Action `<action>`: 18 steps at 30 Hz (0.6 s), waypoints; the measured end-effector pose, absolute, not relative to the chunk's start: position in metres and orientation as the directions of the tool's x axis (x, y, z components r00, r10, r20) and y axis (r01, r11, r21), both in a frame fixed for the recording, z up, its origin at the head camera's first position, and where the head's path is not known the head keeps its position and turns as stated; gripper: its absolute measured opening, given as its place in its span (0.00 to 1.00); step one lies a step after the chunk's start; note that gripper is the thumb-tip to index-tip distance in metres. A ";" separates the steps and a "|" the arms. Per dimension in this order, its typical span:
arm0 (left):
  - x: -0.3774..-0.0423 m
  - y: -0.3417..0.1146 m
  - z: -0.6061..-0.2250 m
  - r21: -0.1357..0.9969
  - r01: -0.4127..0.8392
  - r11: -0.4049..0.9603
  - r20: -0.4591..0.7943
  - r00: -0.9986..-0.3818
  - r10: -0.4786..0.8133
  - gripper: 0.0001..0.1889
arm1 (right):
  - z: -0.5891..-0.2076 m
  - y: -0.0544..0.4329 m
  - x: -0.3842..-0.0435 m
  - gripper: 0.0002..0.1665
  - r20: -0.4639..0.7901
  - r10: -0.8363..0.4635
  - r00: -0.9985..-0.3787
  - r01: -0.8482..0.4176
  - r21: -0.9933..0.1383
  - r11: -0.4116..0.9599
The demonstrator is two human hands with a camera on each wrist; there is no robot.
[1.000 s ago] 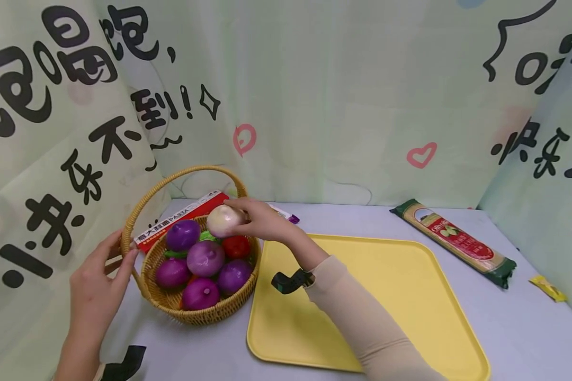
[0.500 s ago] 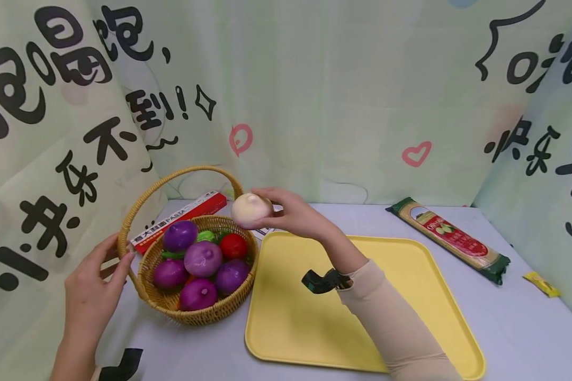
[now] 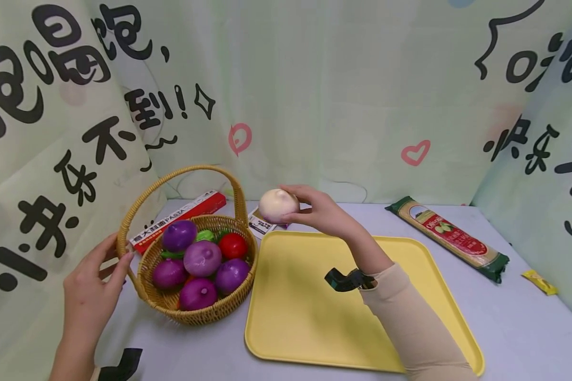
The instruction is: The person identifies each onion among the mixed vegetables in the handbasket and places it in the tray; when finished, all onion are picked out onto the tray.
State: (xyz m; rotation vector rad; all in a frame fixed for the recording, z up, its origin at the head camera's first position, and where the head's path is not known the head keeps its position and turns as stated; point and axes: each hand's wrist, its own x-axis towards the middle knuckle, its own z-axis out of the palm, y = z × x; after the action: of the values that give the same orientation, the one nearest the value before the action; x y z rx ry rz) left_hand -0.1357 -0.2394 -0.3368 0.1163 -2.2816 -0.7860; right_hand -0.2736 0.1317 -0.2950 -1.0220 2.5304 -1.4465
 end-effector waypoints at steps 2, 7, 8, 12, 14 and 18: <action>-0.136 -0.239 -0.337 0.569 0.138 0.811 0.601 -0.743 -0.295 0.26 | -0.298 0.137 -0.275 0.39 0.264 -0.561 -0.785 -0.511 -0.788 0.344; -0.135 -0.239 -0.336 0.572 0.139 0.809 0.599 -0.744 -0.296 0.26 | -0.304 0.144 -0.278 0.39 0.251 -0.552 -0.795 -0.496 -0.792 0.355; -0.135 -0.240 -0.336 0.572 0.139 0.808 0.599 -0.744 -0.296 0.26 | -0.306 0.145 -0.279 0.39 0.247 -0.550 -0.798 -0.491 -0.796 0.354; -0.136 -0.240 -0.336 0.571 0.141 0.809 0.599 -0.745 -0.293 0.26 | -0.315 0.149 -0.282 0.39 0.235 -0.546 -0.804 -0.477 -0.803 0.358; -0.136 -0.240 -0.337 0.570 0.141 0.810 0.600 -0.745 -0.292 0.26 | -0.320 0.150 -0.284 0.39 0.229 -0.543 -0.808 -0.470 -0.806 0.359; -0.136 -0.240 -0.337 0.572 0.138 0.808 0.597 -0.746 -0.295 0.26 | -0.331 0.151 -0.289 0.39 0.216 -0.535 -0.817 -0.452 -0.816 0.361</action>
State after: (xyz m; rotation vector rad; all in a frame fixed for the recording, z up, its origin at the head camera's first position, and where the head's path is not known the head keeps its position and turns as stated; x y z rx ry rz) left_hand -0.1355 -0.2399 -0.3370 0.1150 -2.2824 -0.7925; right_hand -0.2892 0.1514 -0.3307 -0.9160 2.5191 -1.4655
